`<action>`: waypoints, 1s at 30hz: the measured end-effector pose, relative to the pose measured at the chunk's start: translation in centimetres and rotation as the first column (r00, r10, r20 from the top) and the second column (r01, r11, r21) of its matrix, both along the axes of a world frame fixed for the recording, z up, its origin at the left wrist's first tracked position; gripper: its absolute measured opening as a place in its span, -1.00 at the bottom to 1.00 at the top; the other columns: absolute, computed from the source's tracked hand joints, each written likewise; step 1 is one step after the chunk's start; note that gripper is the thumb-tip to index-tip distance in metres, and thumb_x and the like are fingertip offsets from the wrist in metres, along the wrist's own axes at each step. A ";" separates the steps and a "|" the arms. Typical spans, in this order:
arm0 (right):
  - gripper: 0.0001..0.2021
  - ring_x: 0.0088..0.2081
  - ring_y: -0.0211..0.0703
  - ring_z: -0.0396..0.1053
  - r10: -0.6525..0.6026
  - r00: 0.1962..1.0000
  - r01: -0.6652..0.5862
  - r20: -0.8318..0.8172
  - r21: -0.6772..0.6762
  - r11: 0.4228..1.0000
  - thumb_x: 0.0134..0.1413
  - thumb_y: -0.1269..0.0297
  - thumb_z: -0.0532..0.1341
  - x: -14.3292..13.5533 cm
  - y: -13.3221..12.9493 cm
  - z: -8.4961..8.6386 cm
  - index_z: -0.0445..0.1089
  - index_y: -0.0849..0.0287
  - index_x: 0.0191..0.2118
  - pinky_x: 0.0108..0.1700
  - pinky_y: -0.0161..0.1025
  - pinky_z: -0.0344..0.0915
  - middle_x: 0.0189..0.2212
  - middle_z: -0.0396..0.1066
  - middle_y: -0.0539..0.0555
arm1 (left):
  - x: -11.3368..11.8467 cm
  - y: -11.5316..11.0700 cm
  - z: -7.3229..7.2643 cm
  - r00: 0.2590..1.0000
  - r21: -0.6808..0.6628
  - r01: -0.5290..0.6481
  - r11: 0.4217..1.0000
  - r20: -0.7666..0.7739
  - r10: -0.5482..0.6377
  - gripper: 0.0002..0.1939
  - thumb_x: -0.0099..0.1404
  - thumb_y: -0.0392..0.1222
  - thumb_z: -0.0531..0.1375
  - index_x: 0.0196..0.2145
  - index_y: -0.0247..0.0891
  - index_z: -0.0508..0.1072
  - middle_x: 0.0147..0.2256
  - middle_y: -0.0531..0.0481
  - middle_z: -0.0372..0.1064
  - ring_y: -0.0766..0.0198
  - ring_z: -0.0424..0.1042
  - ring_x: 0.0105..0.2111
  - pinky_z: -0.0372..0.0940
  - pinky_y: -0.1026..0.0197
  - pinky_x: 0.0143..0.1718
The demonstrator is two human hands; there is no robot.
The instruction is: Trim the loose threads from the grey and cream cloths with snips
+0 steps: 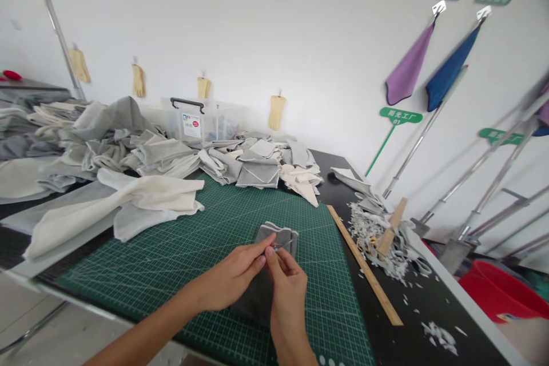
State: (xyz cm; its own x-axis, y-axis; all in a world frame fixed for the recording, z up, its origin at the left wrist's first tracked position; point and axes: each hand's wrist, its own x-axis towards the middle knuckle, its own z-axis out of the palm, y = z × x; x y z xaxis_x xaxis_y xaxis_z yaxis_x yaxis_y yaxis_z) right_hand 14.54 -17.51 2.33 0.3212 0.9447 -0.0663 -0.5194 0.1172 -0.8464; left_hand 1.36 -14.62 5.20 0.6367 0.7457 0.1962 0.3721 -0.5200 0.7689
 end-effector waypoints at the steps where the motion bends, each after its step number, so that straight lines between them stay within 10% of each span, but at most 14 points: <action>1: -0.70 -0.21 -0.08 0.46 -0.020 1.000 0.020 0.005 0.004 1.000 -0.17 0.24 0.41 0.2 0.1 0.1 0.52 0.23 -0.24 -0.10 -0.19 0.35 -0.28 0.55 0.14 | 0.3 0.2 0.1 1.000 0.012 0.014 1.000 0.008 -0.014 -0.50 0.45 0.00 -0.13 0.30 -0.03 -0.04 0.29 0.02 -0.02 0.16 0.05 0.25 -0.04 -0.01 0.26; 30: -0.68 -0.17 -0.01 0.47 0.017 0.999 -0.018 0.048 0.023 1.000 -0.13 0.22 0.39 -0.2 -0.3 -0.6 0.51 0.30 -0.22 -0.03 -0.13 0.33 -0.26 0.55 0.20 | 0.1 -0.2 -1.4 0.999 -0.097 -0.033 0.995 0.027 0.036 -0.49 0.44 0.05 -0.12 0.30 -0.01 -0.02 0.29 0.06 -0.03 0.19 -0.01 0.26 -0.12 0.03 0.28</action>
